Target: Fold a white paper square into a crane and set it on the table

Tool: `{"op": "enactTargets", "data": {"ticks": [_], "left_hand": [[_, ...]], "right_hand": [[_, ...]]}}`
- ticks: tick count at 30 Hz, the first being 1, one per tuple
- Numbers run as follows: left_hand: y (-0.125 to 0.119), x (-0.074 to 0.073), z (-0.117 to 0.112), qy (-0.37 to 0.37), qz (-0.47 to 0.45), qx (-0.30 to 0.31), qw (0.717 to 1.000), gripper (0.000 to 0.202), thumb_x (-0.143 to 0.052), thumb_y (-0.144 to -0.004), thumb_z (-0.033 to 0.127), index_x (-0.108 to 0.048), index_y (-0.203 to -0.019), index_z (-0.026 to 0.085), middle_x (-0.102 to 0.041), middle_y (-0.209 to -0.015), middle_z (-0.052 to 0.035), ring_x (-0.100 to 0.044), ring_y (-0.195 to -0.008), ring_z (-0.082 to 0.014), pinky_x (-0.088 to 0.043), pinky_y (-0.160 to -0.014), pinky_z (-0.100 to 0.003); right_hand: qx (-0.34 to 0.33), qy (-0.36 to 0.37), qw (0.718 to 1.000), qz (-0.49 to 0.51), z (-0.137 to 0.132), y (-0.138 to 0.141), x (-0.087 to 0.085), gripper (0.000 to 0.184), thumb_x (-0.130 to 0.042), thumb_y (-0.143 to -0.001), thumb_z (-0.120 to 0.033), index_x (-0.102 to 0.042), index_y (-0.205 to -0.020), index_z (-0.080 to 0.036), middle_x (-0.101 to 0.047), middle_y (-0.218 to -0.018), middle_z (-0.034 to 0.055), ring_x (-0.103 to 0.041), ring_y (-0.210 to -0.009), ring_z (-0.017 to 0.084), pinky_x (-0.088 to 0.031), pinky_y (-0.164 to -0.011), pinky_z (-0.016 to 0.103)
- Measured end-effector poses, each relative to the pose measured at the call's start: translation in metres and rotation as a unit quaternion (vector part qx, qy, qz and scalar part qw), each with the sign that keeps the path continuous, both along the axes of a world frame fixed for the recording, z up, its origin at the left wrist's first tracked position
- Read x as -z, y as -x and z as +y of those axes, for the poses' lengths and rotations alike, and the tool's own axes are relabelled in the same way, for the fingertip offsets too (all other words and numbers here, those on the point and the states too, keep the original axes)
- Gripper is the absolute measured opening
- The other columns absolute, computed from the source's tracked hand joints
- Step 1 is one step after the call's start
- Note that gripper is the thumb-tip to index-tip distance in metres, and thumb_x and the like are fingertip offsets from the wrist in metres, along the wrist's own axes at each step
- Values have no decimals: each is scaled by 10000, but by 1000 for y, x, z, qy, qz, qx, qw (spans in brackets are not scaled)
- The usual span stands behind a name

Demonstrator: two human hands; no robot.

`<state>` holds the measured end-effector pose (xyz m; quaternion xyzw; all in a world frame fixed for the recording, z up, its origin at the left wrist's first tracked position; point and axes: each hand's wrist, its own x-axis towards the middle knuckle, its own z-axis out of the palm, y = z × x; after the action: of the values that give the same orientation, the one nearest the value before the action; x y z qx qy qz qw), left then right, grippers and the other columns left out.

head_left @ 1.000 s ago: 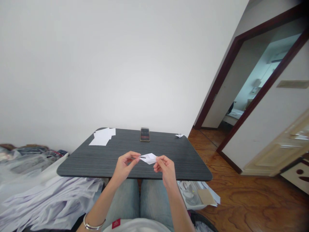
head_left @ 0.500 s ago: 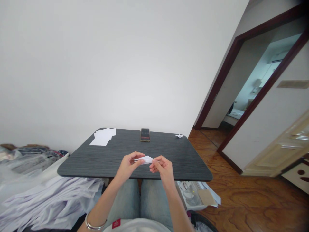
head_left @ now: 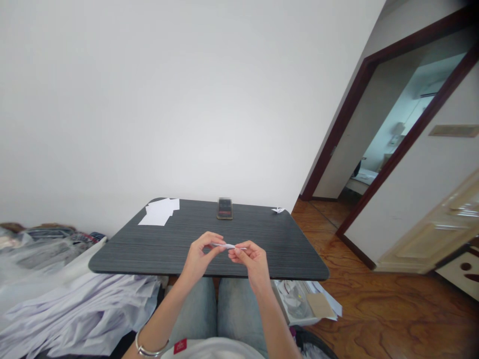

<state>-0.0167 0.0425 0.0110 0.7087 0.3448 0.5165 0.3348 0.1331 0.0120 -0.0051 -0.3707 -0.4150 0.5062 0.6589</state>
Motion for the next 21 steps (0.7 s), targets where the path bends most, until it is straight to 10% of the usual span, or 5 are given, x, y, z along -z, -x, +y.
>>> {"op": "enactTargets", "data": {"ticks": [10,15,21], "left_hand": [[7,8,0,30,-34,-93,995,355,-690,-613,285,-646,-953,198,-478,-633,31,-479,-556,-93,-380,-444,-170],[3,5,-8,103,-82,0,991,514,-641,-672,252,-513,-1165,186,-598,-617,24,-556,-536,-107,-451,-507,-204],[-3,-1,-9,96,-67,48,992,131,-653,-650,203,-693,-765,156,-704,-751,-49,-638,-664,-166,-496,-634,-244]], "right_hand": [[43,-71,996,-31,-2,-4,-1,73,-669,-676,-208,-629,-700,-152,-697,-650,35,-659,-648,167,-512,-601,252],[54,-91,993,-60,-2,-3,0,38,-660,-679,-179,-637,-707,-164,-685,-646,20,-655,-657,170,-499,-626,263],[51,-120,985,-116,-3,-2,3,31,-659,-667,-154,-657,-682,-181,-655,-628,-4,-620,-611,145,-484,-603,254]]}}
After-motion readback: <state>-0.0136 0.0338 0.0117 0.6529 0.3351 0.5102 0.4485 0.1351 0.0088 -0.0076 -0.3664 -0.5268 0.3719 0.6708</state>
